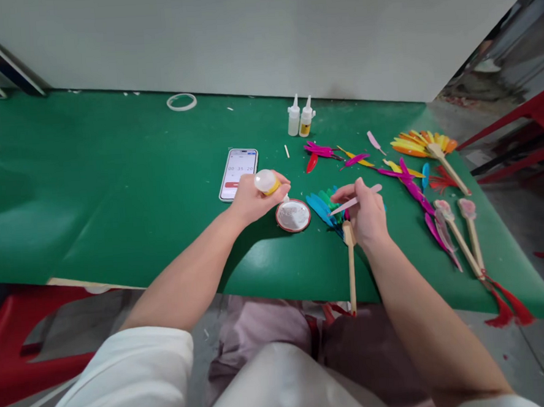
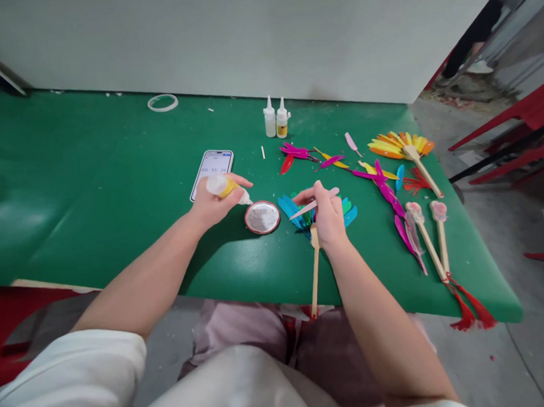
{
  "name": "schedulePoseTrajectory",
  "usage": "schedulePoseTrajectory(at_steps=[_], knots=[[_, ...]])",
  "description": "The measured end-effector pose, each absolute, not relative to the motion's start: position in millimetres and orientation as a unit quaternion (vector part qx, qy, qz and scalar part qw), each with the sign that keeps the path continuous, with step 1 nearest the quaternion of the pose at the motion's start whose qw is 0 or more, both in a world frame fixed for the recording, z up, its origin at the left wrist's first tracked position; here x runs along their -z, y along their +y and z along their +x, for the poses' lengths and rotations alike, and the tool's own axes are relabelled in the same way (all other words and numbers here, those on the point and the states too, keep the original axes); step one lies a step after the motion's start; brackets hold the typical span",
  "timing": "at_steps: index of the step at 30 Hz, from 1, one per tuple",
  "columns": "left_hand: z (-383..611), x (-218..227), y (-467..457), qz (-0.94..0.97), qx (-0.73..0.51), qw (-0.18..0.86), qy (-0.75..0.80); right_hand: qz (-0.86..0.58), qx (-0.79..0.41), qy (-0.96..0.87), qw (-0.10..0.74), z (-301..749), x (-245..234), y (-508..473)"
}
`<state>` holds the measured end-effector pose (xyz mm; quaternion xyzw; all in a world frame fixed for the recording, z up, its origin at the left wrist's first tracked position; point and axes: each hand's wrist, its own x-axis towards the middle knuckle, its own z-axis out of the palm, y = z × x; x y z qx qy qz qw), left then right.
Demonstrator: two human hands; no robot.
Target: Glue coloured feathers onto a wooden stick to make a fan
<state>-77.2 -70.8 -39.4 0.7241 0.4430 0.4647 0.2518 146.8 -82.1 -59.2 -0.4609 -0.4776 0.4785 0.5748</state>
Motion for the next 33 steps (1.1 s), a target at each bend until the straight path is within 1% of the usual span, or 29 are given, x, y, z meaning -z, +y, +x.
schedulePoseTrajectory(at_steps=[4,9,12,19,29,33], knots=[[-80.1,42.4,-69.5,0.757,-0.449,0.226,0.417,-0.466,-0.52,-0.453,0.555,149.1,60.3,-89.1],[-82.5,46.7,-67.0,0.742,-0.506,0.227,0.375,-0.469,-0.571,-0.437,0.512,150.2,56.3,-91.9],[-79.7,47.7,-67.3,0.742,-0.506,0.226,0.377,-0.467,-0.585,-0.435,0.5,149.9,56.2,-91.4],[-78.2,50.2,-68.9,0.754,-0.489,0.221,0.378,-0.458,-0.6,-0.421,0.503,150.4,56.7,-91.2],[-78.7,52.7,-68.3,0.713,-0.51,0.275,0.394,-0.46,-0.609,-0.421,0.49,148.1,52.0,-91.6],[-76.9,50.3,-67.9,0.684,-0.512,0.291,0.431,-0.464,-0.579,-0.411,0.529,147.6,51.0,-92.5]])
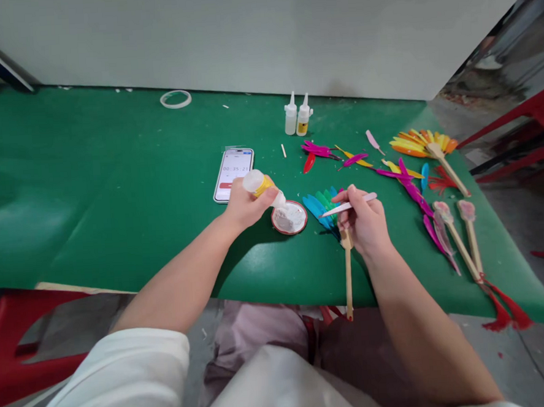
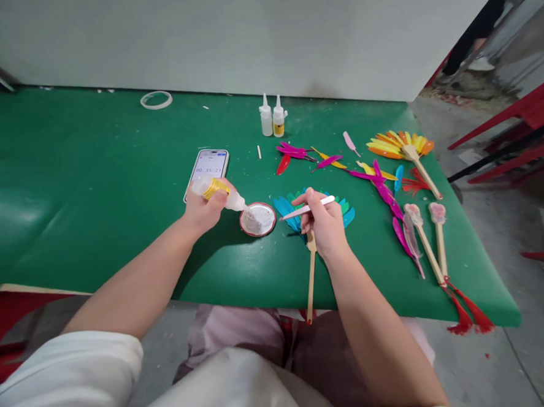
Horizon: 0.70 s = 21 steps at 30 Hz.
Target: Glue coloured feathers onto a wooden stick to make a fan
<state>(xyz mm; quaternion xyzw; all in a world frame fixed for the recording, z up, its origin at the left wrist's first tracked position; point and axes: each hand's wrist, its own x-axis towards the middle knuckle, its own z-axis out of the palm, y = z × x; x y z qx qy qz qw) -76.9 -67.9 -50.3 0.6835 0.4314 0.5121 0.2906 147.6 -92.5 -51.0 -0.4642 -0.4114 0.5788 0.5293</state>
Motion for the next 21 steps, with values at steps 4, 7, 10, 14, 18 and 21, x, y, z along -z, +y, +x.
schedulePoseTrajectory(at_steps=[4,7,10,14,18,21], knots=[[-74.1,44.4,-69.1,0.668,-0.503,0.301,0.459,-0.449,-0.576,-0.386,0.564,149.3,50.5,-92.2],[-73.9,42.0,-70.0,0.673,-0.492,0.3,0.463,-0.439,-0.604,-0.372,0.551,149.4,49.0,-91.7],[-75.5,42.0,-70.2,0.685,-0.475,0.303,0.462,-0.437,-0.623,-0.374,0.531,148.2,47.5,-91.5],[-76.6,41.1,-70.5,0.681,-0.464,0.329,0.462,-0.438,-0.627,-0.374,0.524,146.8,47.8,-91.5],[-75.3,36.9,-72.1,0.657,-0.47,0.361,0.465,-0.43,-0.637,-0.376,0.518,146.9,49.2,-92.2],[-74.4,35.3,-71.7,0.643,-0.477,0.387,0.458,-0.418,-0.653,-0.37,0.512,147.9,48.6,-92.8]])
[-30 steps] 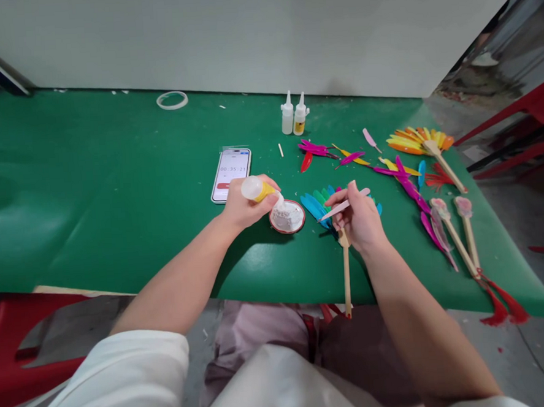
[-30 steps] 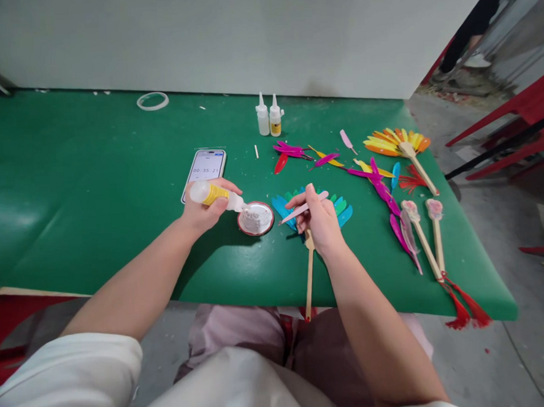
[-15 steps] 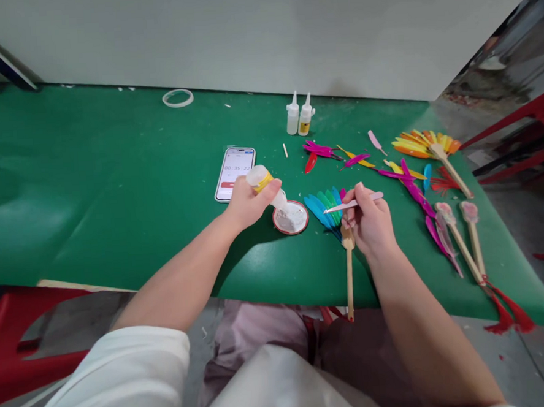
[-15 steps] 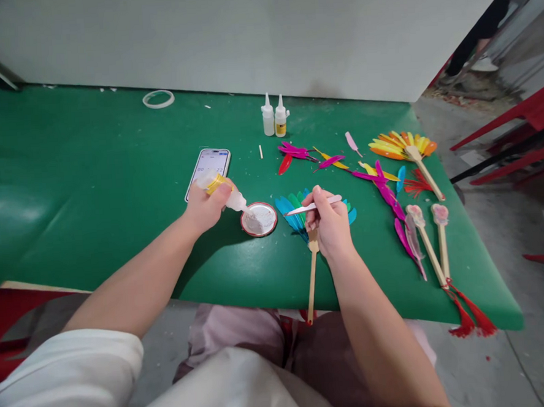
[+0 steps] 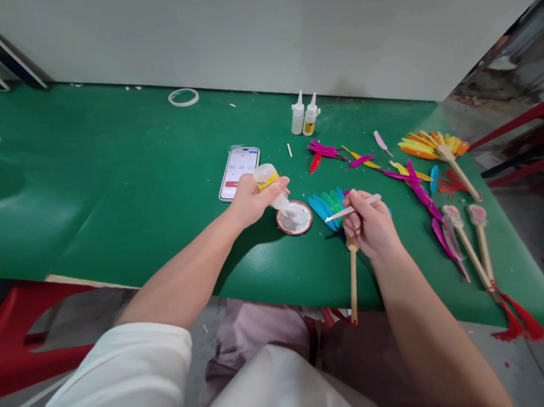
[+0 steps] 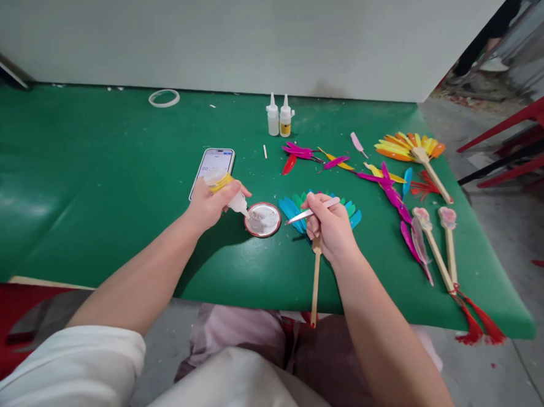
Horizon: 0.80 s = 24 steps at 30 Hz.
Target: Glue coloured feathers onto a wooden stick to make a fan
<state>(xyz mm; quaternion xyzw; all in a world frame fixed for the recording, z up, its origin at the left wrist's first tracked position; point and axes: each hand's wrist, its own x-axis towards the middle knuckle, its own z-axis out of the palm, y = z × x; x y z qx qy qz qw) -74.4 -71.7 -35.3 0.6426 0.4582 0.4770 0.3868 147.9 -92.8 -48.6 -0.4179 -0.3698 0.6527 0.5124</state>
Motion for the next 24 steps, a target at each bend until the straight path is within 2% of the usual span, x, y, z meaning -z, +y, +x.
schedulePoseTrajectory(at_steps=[7,24], knots=[[-75.1,45.0,-63.1,0.56,-0.536,0.455,0.437,-0.397,-0.67,-0.337,0.529,150.8,43.9,-91.8],[-78.7,37.8,-68.6,0.558,-0.512,0.479,0.444,-0.396,-0.675,-0.342,0.52,149.6,43.6,-91.5]])
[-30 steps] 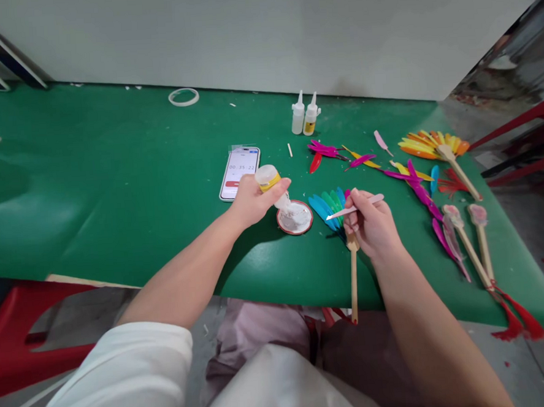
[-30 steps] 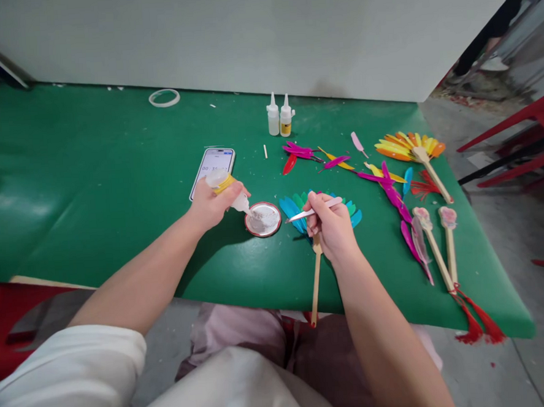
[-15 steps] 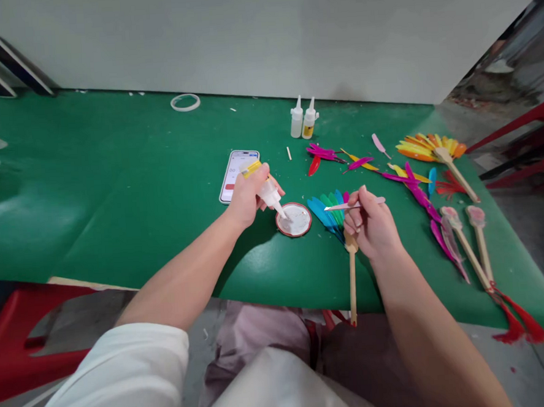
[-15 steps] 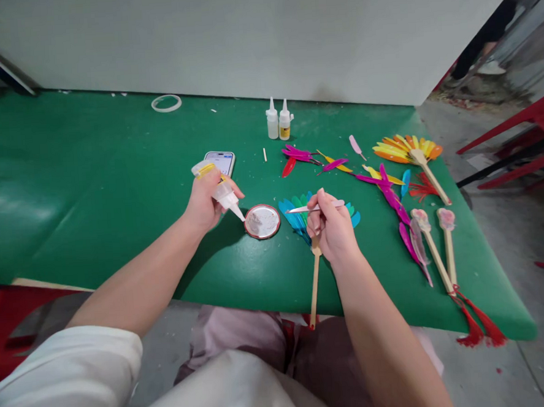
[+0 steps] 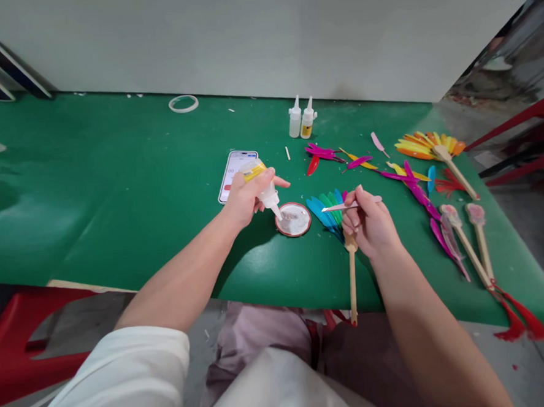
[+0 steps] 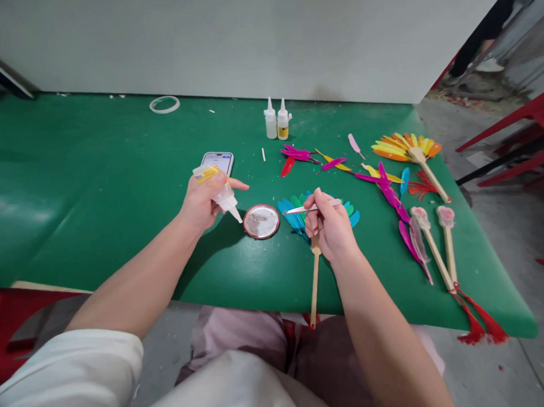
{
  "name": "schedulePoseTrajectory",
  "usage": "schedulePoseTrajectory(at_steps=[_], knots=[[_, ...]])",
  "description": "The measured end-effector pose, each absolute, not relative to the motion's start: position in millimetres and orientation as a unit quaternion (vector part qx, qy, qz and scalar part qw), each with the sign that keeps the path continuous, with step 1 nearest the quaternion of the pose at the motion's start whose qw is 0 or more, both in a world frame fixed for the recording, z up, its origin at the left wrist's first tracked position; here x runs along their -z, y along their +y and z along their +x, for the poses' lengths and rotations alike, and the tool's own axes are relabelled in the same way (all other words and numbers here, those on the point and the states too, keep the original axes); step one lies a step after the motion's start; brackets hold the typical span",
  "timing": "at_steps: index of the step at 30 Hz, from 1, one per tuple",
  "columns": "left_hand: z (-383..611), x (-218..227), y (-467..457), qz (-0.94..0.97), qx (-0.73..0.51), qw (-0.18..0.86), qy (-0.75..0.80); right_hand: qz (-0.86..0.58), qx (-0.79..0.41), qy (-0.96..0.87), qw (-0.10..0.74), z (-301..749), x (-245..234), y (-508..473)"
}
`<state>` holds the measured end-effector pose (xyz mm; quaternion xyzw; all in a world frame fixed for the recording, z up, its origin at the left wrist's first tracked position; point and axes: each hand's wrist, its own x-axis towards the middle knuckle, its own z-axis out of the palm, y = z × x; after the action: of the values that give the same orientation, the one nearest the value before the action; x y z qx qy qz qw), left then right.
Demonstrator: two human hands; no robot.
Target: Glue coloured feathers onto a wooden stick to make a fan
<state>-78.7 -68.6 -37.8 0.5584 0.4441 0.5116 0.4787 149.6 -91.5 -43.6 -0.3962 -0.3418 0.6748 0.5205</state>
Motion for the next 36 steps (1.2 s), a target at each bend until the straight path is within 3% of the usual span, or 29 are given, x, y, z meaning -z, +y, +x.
schedulePoseTrajectory(at_steps=[12,22,32,36], knots=[[-76.6,37.4,-70.9,0.573,-0.501,0.481,0.436,-0.392,-0.679,-0.335,0.523,150.4,44.4,-91.4],[-77.4,39.1,-59.6,0.529,-0.622,0.473,0.33,-0.396,-0.68,-0.328,0.523,151.0,43.1,-92.4],[-72.7,42.8,-59.7,0.548,-0.584,0.477,0.362,-0.399,-0.679,-0.33,0.52,150.9,42.9,-91.3],[-71.9,39.6,-58.9,0.531,-0.582,0.526,0.321,-0.398,-0.677,-0.335,0.52,150.6,43.1,-91.6]])
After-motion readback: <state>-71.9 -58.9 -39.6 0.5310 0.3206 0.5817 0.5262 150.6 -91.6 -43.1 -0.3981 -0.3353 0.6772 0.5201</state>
